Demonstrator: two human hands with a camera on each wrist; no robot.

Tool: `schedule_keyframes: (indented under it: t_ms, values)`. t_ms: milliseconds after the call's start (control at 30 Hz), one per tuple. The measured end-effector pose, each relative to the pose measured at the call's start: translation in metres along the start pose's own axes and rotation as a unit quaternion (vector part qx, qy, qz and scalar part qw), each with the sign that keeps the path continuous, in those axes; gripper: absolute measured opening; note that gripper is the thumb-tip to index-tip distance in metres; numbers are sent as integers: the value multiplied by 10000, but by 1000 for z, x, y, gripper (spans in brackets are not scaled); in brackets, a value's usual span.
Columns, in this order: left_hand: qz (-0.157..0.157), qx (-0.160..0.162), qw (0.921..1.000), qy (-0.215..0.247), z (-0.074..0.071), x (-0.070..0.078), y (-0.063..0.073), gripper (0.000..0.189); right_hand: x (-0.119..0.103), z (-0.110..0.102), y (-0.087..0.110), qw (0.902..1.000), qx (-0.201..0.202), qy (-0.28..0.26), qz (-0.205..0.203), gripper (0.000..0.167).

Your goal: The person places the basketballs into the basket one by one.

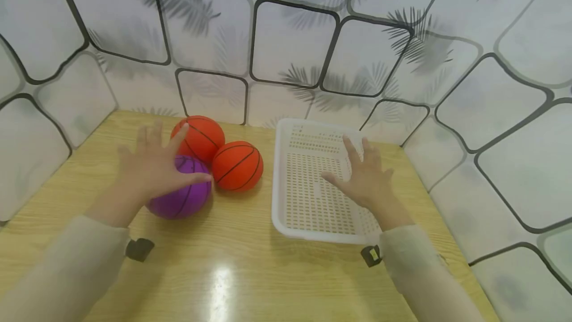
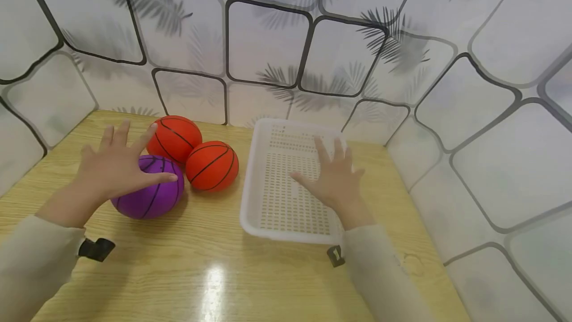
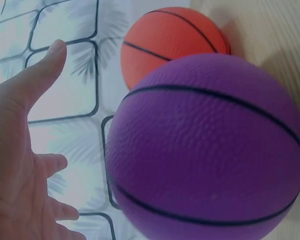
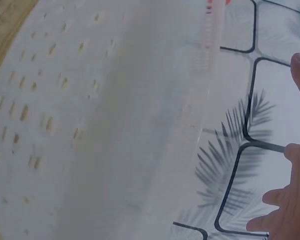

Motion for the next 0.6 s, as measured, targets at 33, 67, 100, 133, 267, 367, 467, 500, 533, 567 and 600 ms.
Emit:
schedule_keyframes:
  t_ms: [33,67,100,133,267,367,467,500,533,567,600]
  values:
    - [-3,29,10000,16,-2,-1,1,126,3,-2,-1,10000,2,-39,24,99]
    - [-13,57,10000,46,-4,-3,1,126,6,-4,-1,10000,11,-75,57,100]
    - [-19,75,10000,62,-6,-4,2,126,9,-7,-2,9999,12,-124,86,100]
    - [-28,90,9999,104,-8,-6,3,126,12,-9,-2,9998,4,-165,121,100]
    - [-66,125,9995,287,-15,-13,8,127,26,-15,-3,9994,2,-269,240,100]
    - [-84,125,9991,393,-18,-20,14,126,37,-19,-4,9991,23,-316,280,100]
    - [-129,82,9989,453,-19,-26,19,126,47,-22,-5,9988,48,-369,307,101]
    - [-150,66,9988,467,-20,-28,21,126,50,-23,-5,9988,44,-364,321,101]
    - [-166,51,9987,479,-20,-31,22,126,54,-24,-5,9987,30,-384,341,101]
    - [-173,28,9986,497,-19,-33,23,126,58,-24,-5,9985,36,-408,369,101]
    - [-180,21,9985,519,-20,-34,24,126,62,-24,-5,9982,18,-453,400,102]
Point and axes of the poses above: each hand's wrist, its own y-axis away from the middle knuckle, its own z-axis out of the palm, x = y × z, the point moved 9 cm from there along -y, towards the middle knuckle, and after that the axes turned 12 degrees about z, right-handed, at the moved point
